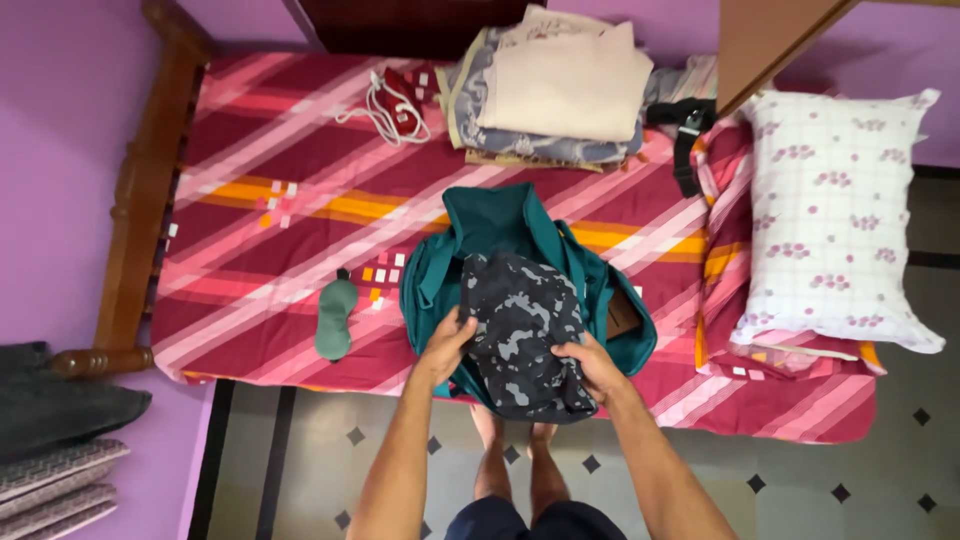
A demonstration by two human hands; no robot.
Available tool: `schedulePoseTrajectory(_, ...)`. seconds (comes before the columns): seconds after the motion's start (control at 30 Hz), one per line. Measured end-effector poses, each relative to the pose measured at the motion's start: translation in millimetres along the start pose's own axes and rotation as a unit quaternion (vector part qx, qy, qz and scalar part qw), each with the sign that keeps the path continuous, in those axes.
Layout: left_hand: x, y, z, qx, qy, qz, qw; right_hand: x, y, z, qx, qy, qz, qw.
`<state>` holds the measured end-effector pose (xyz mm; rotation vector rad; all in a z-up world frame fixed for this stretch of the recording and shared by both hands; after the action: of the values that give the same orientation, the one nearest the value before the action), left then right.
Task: The person removes various folded clothes, skincare bottles, and a sleep mask from a green bag on a bed and places them onto different shelves inside a wooden closet.
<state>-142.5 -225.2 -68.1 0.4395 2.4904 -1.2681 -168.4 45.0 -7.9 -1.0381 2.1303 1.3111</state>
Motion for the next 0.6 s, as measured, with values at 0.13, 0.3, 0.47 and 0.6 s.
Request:
schedulePoseTrajectory(0.13,1.3,-9.4,-9.8,0.031,0.011,-0.008,0.999,-20.1,20.0,-13.5,0.022,0.027,0.017,0.999)
schedulePoseTrajectory(0.3,16.7,45.6,-3.6,-0.121,0.016,0.12,0.985,-38.3,35.1,-34.2,0.002,0.074,0.054,0.996)
schedulePoseTrajectory(0.47,5.7,34.5,-30.4,-0.196,0.038,0.13,0.971,-52.0,42.6,-41.3,0.047,0.092,0.04,0.994)
schedulePoseTrajectory(0.6,0.3,33.6,-39.1,-0.225,0.001,0.155,0.962,-54.3,44.1,-40.0,0.065,0.088,0.04,0.993)
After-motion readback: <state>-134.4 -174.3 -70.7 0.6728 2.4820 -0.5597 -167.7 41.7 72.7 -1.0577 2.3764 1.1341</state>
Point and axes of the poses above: each hand's wrist, its own x-axis towards the middle knuckle, its own z-axis out of the back of the hand, y = z × x, the point moved 3 cm from there along x, towards the middle knuckle, and after that the axes turned 2 degrees about -x, right-handed, at the moved point
